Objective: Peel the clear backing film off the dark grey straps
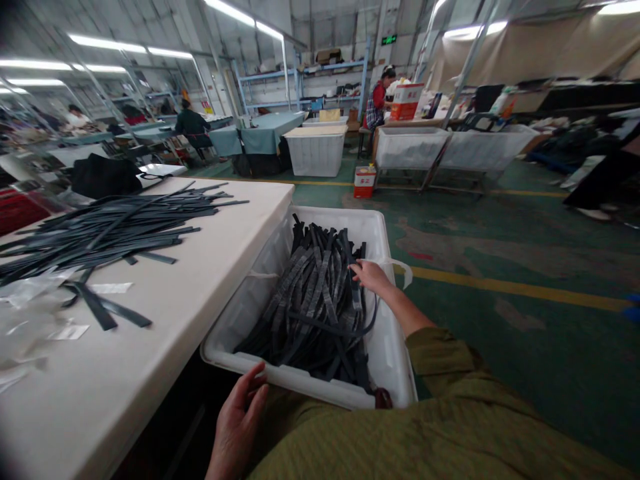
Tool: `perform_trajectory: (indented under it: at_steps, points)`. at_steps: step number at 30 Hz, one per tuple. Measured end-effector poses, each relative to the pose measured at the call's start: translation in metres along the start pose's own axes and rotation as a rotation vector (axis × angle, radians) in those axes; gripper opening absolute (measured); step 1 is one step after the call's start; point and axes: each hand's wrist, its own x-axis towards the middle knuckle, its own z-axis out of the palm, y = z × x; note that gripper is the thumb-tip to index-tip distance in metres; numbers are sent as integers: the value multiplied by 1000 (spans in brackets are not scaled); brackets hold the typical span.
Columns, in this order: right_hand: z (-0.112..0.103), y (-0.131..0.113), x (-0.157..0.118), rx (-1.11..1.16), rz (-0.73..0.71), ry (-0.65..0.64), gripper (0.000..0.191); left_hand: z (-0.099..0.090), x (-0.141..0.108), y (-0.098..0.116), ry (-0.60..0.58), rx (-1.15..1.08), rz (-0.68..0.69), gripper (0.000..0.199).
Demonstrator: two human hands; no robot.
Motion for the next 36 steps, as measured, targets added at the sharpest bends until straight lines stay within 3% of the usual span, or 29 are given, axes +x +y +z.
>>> perform_trajectory:
  at_steps: [7,11,14,16,19,21,23,26,31,36]
  points:
    - [49,-13,-34,-142,87,-290,29,-2,0,0,-3,-5,9,54]
    - [59,-36,-59,-178,-4,-396,37,-4,-4,-1,5,9,9,53]
    - [57,-67,-82,-112,-133,-541,41,-6,-2,2,3,-16,-10,53]
    - [57,-95,-101,-50,-230,-718,44,-10,-1,12,15,-78,-12,54]
    - [67,-139,-135,71,-431,-1111,58,-19,-7,45,45,-207,56,55]
    - [81,-164,-155,109,-540,-1340,64,-27,-15,72,72,-255,136,54]
    - [100,-182,-169,107,-560,-1479,63,-35,-23,94,123,-283,187,47]
    - [136,-202,-180,134,-592,-1524,59,-52,-32,108,280,-271,226,36]
    - [182,-222,-193,206,-816,-1325,52,-89,-43,100,495,-346,165,38]
    - [202,-223,-199,311,-711,-1367,52,-133,-45,92,527,-175,190,37]
